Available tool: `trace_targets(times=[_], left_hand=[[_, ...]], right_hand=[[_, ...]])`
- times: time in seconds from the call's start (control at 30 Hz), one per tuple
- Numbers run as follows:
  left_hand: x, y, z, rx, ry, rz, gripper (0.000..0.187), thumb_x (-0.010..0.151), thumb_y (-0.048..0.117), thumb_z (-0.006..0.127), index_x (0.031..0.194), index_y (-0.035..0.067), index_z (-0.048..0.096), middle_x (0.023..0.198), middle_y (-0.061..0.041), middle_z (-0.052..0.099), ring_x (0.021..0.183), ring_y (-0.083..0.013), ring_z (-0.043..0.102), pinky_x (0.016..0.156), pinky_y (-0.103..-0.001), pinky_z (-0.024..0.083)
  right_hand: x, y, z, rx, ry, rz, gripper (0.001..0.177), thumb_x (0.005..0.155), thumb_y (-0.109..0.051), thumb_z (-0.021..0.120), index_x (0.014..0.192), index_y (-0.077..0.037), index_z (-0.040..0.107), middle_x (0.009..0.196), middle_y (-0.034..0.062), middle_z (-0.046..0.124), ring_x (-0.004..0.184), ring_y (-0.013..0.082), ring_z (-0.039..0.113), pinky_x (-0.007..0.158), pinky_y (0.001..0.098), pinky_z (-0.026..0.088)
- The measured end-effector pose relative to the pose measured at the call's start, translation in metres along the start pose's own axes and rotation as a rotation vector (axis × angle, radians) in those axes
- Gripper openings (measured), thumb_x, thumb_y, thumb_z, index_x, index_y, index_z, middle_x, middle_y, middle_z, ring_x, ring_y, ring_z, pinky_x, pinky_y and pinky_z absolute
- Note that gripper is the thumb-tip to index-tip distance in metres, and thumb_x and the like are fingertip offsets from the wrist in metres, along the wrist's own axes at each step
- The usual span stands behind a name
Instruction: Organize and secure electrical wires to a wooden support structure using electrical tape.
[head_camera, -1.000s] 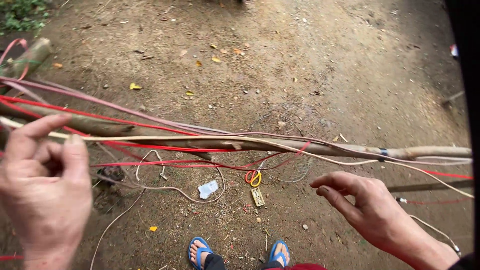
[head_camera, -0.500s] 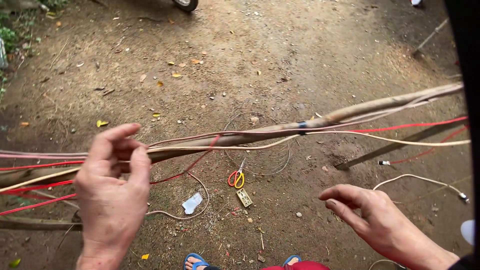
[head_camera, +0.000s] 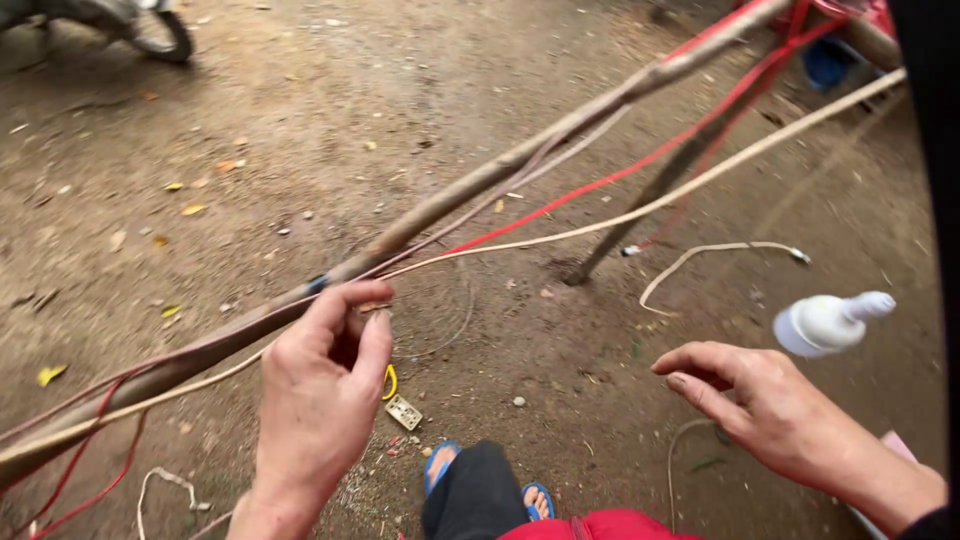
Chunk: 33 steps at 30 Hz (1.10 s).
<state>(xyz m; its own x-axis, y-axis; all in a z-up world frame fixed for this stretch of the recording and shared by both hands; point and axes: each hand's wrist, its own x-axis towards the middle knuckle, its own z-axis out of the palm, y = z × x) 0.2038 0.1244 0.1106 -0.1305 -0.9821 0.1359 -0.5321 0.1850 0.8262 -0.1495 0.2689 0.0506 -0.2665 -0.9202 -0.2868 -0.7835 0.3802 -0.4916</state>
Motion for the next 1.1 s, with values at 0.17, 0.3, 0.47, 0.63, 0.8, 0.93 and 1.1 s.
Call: trace_targets(times=[0.17,0.3,0.47,0.63,0.8,0.93,1.1], left_hand=[[0.058,0.056,0.064,0.009,-0.14,0.314,0.029,0.089,0.009,0.062,0.113,0.017,0.075,0.075,0.004,0.069,0.06,-0.0089,0.06,0.064,-0.027,0.05],[0.107,0.099,0.127,-0.057,-0.201,0.52,0.026,0.091,0.004,0.06,0.112,0.013,0.072,0.086,0.002,0.071,0.07,-0.0103,0.063,0.072,-0.028,0.052],[0.182,0.155,0.208,-0.049,-0.337,0.515,0.017,0.095,0.023,0.067,0.105,0.013,0.076,0.086,0.0,0.079,0.072,-0.0096,0.068,0.071,-0.029,0.058],[0.256,0.19,0.288,0.136,-0.473,0.357,0.031,0.094,0.035,0.067,0.119,0.017,0.072,0.113,-0.005,0.077,0.101,-0.018,0.071,0.093,-0.04,0.054],[0.316,0.198,0.373,0.215,-0.514,0.307,0.051,0.092,0.043,0.065,0.134,0.014,0.065,0.135,-0.015,0.069,0.125,-0.0297,0.064,0.108,-0.046,0.046],[0.338,0.199,0.414,0.393,-0.632,0.051,0.061,0.099,0.05,0.06,0.141,0.007,0.051,0.147,-0.019,0.057,0.135,-0.0356,0.055,0.114,-0.05,0.04],[0.357,0.175,0.444,0.454,-0.586,0.021,0.06,0.098,0.053,0.047,0.099,-0.001,0.073,0.115,-0.029,0.072,0.113,-0.0466,0.065,0.098,-0.055,0.047]], right_hand=[[-0.006,0.056,-0.031,-0.013,0.051,0.141,0.026,0.09,-0.038,0.069,0.111,-0.036,0.085,0.086,-0.0147,0.09,0.075,0.0048,0.077,0.077,0.0249,0.057],[0.003,0.084,-0.068,0.027,0.134,0.147,0.027,0.09,-0.037,0.07,0.112,-0.032,0.084,0.093,-0.0128,0.092,0.083,0.0041,0.082,0.083,0.0253,0.059],[0.043,0.108,-0.135,-0.079,0.186,0.194,0.026,0.088,-0.039,0.071,0.111,-0.036,0.084,0.093,-0.0137,0.092,0.079,0.0035,0.081,0.079,0.0242,0.059],[0.108,0.118,-0.218,-0.045,0.277,0.068,0.025,0.092,-0.03,0.069,0.111,-0.025,0.084,0.097,-0.01,0.091,0.085,0.0041,0.08,0.081,0.0251,0.057],[0.171,0.109,-0.27,-0.158,0.303,0.064,0.023,0.095,-0.033,0.068,0.112,-0.033,0.083,0.081,-0.0107,0.083,0.065,0.0099,0.066,0.069,0.0288,0.048],[0.2,0.124,-0.267,-0.036,0.258,-0.065,0.02,0.095,-0.03,0.069,0.107,-0.024,0.082,0.08,-0.007,0.082,0.07,0.0083,0.069,0.069,0.0289,0.052],[0.233,0.14,-0.269,-0.038,0.13,-0.113,0.017,0.095,-0.033,0.069,0.106,-0.028,0.081,0.074,-0.0071,0.081,0.067,0.0093,0.068,0.069,0.0299,0.051]])
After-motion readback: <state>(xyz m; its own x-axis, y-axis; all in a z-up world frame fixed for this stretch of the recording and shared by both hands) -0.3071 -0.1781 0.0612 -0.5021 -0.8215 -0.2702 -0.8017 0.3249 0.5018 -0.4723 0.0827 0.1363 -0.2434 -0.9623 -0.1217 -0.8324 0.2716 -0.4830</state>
